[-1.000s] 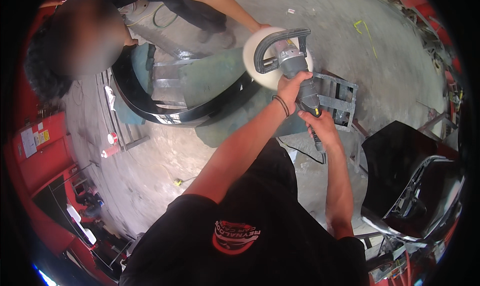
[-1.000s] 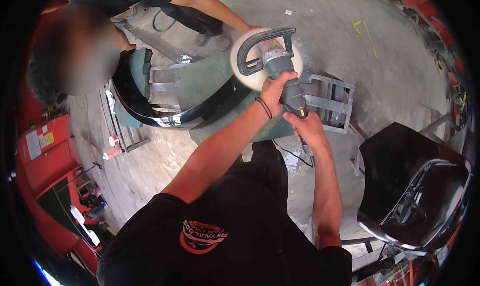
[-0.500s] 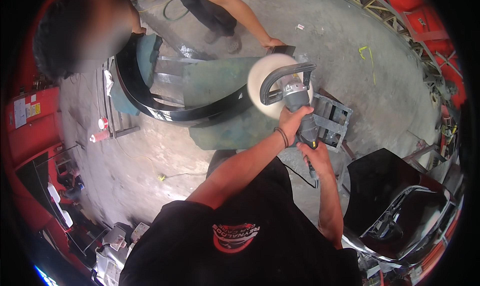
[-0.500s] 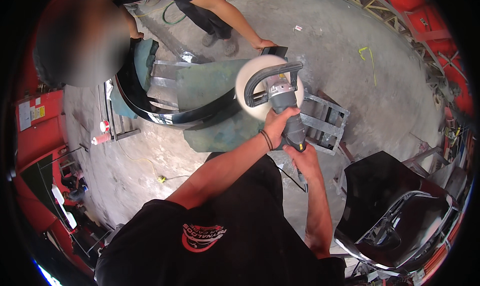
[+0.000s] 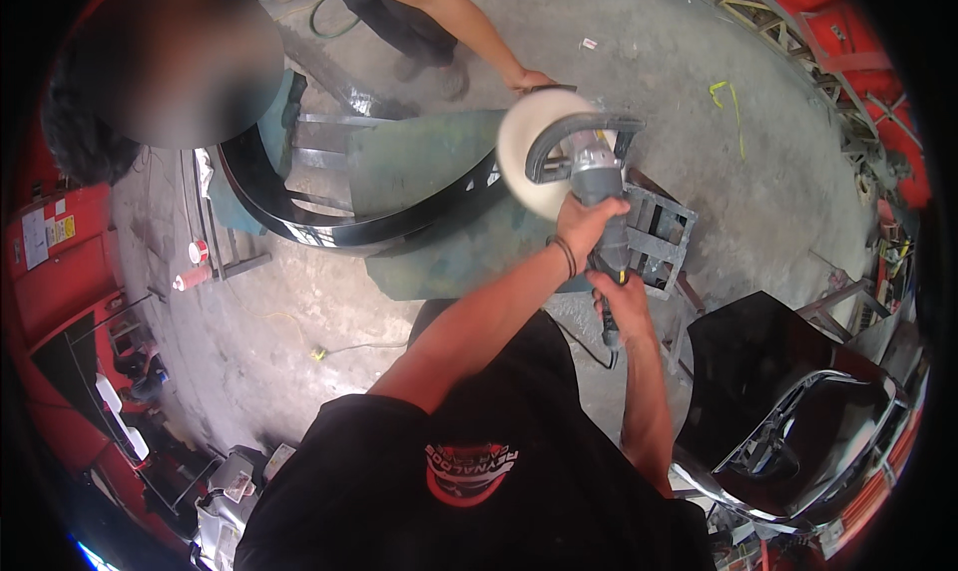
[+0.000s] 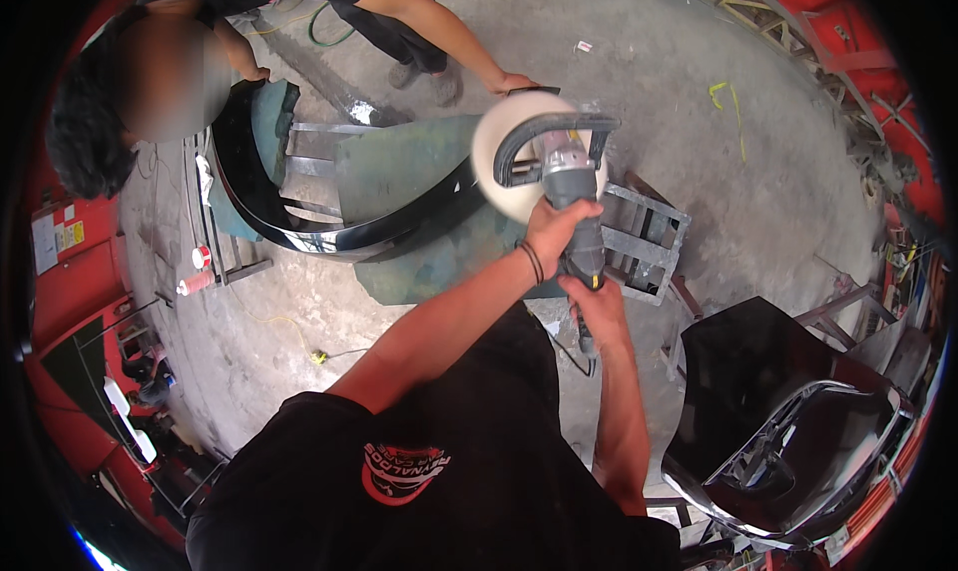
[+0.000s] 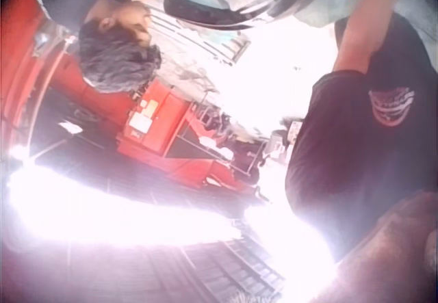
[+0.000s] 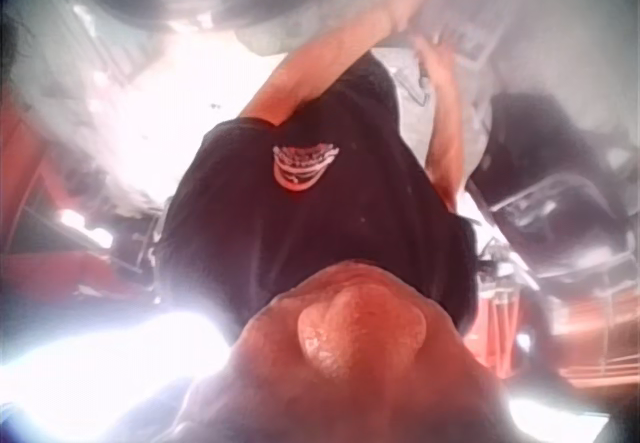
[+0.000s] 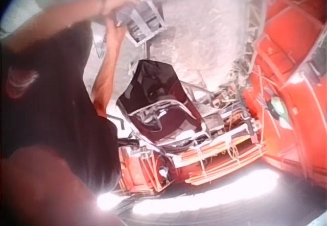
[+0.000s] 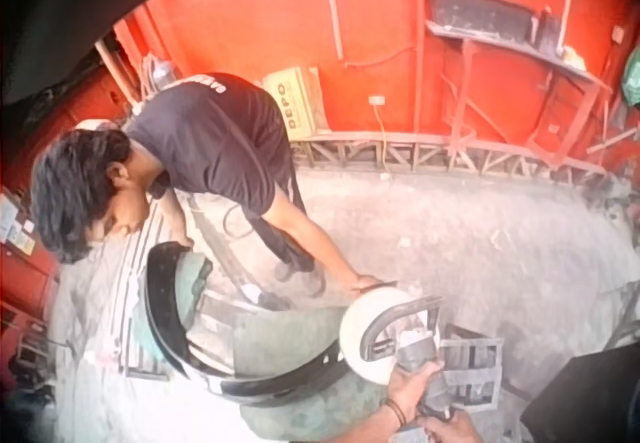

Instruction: The person uses a rotary polisher with a white pad to buff the surface of a black car bumper held by a coworker. The person moves the tool across the curved surface in overlapping passes while the coworker repositions the bumper as needed.

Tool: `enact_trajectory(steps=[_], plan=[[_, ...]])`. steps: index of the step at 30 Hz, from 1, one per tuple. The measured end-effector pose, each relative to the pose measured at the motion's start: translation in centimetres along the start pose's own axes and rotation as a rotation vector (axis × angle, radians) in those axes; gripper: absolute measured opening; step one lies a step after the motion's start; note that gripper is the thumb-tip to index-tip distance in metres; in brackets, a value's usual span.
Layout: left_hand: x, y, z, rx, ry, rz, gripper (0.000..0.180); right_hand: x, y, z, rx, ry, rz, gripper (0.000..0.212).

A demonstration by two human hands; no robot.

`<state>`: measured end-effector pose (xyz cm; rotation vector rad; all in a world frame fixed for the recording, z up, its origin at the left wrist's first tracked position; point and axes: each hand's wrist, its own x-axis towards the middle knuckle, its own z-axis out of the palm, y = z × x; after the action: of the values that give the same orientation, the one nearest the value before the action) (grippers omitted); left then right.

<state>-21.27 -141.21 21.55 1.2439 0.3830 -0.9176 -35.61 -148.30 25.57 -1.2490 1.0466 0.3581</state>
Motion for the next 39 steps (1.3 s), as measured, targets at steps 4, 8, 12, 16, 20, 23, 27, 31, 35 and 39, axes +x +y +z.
enact_trajectory(steps=[4,8,12,16,20,23,27,31,35,39], plan=[[-0.7,-0.9,0.0,0.015,0.019,-0.009,0.046,-0.4,1.5,-0.3,0.020,-0.004,0.025,0.028],[0.6,-0.2,0.1,-0.037,-0.029,0.011,0.048,1.2,1.1,-0.2,-0.029,0.046,-0.017,0.026],[1.6,0.7,-0.3,-0.092,-0.092,0.016,0.049,2.3,0.7,0.6,-0.103,0.098,-0.063,0.021],[0.5,-1.5,-2.2,0.016,-0.092,-0.024,0.064,1.9,4.1,1.4,-0.187,0.128,-0.067,0.022],[-2.6,-5.3,-5.0,0.039,-0.040,0.028,0.067,0.0,9.4,3.1,-0.140,0.119,-0.056,0.021],[-4.7,-8.6,-7.1,0.093,-0.021,0.044,0.068,-1.8,14.1,4.3,-0.088,0.115,-0.047,0.020],[-8.0,-9.7,-10.9,0.122,-0.021,0.034,0.067,-3.5,17.9,6.6,-0.130,0.113,-0.055,0.019],[-11.5,-10.3,-15.1,0.050,-0.063,-0.036,0.062,-5.9,20.1,9.2,-0.212,0.080,-0.050,0.024],[-14.6,-13.0,-19.6,-0.016,-0.014,-0.064,0.057,-7.8,22.1,11.5,-0.342,0.025,-0.020,0.040],[-17.6,-13.6,-24.0,-0.127,0.061,-0.025,0.044,-9.8,21.2,14.4,-0.484,-0.056,-0.086,0.050]])
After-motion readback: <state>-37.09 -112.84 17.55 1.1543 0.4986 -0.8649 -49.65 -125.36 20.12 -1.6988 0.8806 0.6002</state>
